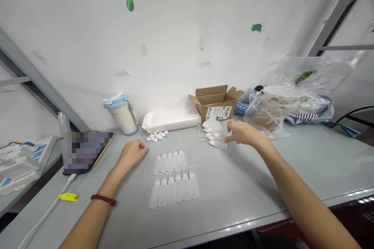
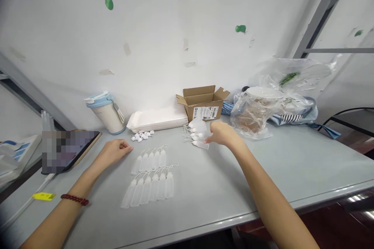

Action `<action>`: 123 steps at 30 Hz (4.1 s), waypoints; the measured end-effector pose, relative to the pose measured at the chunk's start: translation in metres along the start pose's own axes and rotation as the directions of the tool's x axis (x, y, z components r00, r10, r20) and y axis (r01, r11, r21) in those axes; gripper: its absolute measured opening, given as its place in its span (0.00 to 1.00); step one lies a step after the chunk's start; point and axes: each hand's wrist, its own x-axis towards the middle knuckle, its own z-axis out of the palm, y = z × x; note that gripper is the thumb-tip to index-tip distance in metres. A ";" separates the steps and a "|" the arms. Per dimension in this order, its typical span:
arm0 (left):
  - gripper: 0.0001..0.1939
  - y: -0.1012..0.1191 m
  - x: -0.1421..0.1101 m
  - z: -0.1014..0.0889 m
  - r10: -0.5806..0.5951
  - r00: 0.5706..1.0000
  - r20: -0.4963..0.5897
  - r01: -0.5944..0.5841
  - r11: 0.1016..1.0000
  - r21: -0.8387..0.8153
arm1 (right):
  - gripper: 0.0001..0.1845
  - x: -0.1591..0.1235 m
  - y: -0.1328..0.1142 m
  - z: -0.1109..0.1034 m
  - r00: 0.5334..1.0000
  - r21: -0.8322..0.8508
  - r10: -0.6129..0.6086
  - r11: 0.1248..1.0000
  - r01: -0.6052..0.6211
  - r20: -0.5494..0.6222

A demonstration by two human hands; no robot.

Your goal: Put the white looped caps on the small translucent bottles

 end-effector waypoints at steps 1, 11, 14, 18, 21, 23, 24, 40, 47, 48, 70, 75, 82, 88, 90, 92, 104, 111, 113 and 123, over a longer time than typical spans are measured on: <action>0.11 0.000 0.000 0.000 -0.001 1.000 0.008 0.001 1.000 0.004 | 0.18 0.001 0.001 -0.001 0.998 0.005 0.036 0.999 -0.036 0.052; 0.11 -0.003 0.001 0.004 -0.003 1.000 0.005 0.003 1.000 -0.004 | 0.24 0.001 -0.009 0.010 0.972 0.061 -0.008 0.998 -0.006 0.233; 0.11 -0.004 0.002 0.006 -0.002 1.000 -0.001 0.002 1.000 -0.012 | 0.22 -0.001 -0.014 0.013 0.987 -0.014 -0.041 0.999 0.044 0.154; 0.10 -0.006 0.003 0.008 -0.009 1.000 -0.005 0.009 1.000 -0.024 | 0.21 -0.001 -0.016 0.015 0.983 -0.060 -0.027 0.997 0.039 0.181; 0.11 -0.004 0.001 0.006 0.015 1.000 -0.010 -0.015 0.999 -0.040 | 0.20 -0.003 -0.019 0.013 0.986 -0.101 -0.023 0.994 0.041 0.168; 0.11 0.002 -0.004 0.003 0.053 0.998 -0.028 -0.055 0.997 -0.060 | 0.19 -0.005 -0.020 0.012 0.987 -0.135 -0.023 0.990 0.045 0.160; 0.11 0.007 -0.008 0.001 0.073 0.997 -0.036 -0.076 0.994 -0.083 | 0.18 -0.007 -0.021 0.012 0.988 -0.153 -0.023 0.987 0.047 0.155; 0.10 0.073 -0.058 -0.001 0.308 0.949 -0.069 -0.297 0.798 -0.524 | 0.20 -0.037 -0.045 0.014 0.929 0.085 -0.353 0.935 0.345 0.110; 0.09 0.080 -0.062 0.003 0.318 0.944 -0.086 -0.312 0.779 -0.544 | 0.23 -0.058 -0.080 0.043 0.730 0.378 -0.591 0.799 0.468 0.344; 0.09 0.081 -0.062 0.004 0.320 0.944 -0.082 -0.311 0.778 -0.545 | 0.22 -0.058 -0.082 0.046 0.734 0.396 -0.578 0.805 0.441 0.358; 0.11 0.090 -0.074 0.003 0.343 0.935 0.088 -0.177 0.668 -0.723 | 0.12 -0.046 -0.069 0.044 0.741 0.497 -0.512 0.822 0.277 0.435; 0.13 0.086 -0.070 0.004 0.331 0.937 0.113 -0.123 0.614 -0.780 | 0.06 -0.040 -0.070 0.038 0.841 0.663 -0.506 0.698 0.272 0.188; 0.16 0.088 -0.065 -0.001 0.333 0.941 0.064 -0.103 0.460 -0.882 | 0.06 -0.047 -0.080 0.043 0.794 0.806 -0.585 0.545 0.232 0.167; 0.14 0.088 -0.066 -0.010 0.402 0.916 0.005 -0.183 0.429 -0.885 | 0.07 -0.047 -0.079 0.046 0.793 0.813 -0.596 0.521 0.260 0.129; 0.13 0.085 -0.066 -0.011 0.410 0.912 -0.014 -0.212 0.442 -0.872 | 0.07 -0.047 -0.079 0.045 0.797 0.808 -0.592 0.526 0.267 0.122; 0.12 0.082 -0.066 -0.011 0.423 0.906 0.009 -0.217 0.483 -0.848 | 0.08 -0.048 -0.079 0.045 0.798 0.799 -0.590 0.536 0.274 0.122; 0.11 0.080 -0.067 -0.007 0.427 0.904 0.003 -0.245 0.524 -0.816 | 0.13 -0.046 -0.080 0.038 0.817 0.614 -0.574 0.624 0.483 -0.059; 0.12 0.084 -0.068 -0.006 0.409 0.912 -0.040 -0.270 0.525 -0.807 | 0.12 -0.042 -0.078 0.044 0.910 0.685 -0.383 0.621 0.382 -0.161; 0.14 0.084 -0.067 -0.005 0.402 0.915 0.018 -0.212 0.519 -0.828 | 0.11 -0.043 -0.078 0.046 0.899 0.638 -0.385 0.644 0.422 -0.206; 0.11 0.084 -0.069 -0.001 0.412 0.911 -0.029 -0.237 0.463 -0.854 | 0.16 -0.047 -0.084 0.043 0.900 0.690 -0.403 0.605 0.398 -0.166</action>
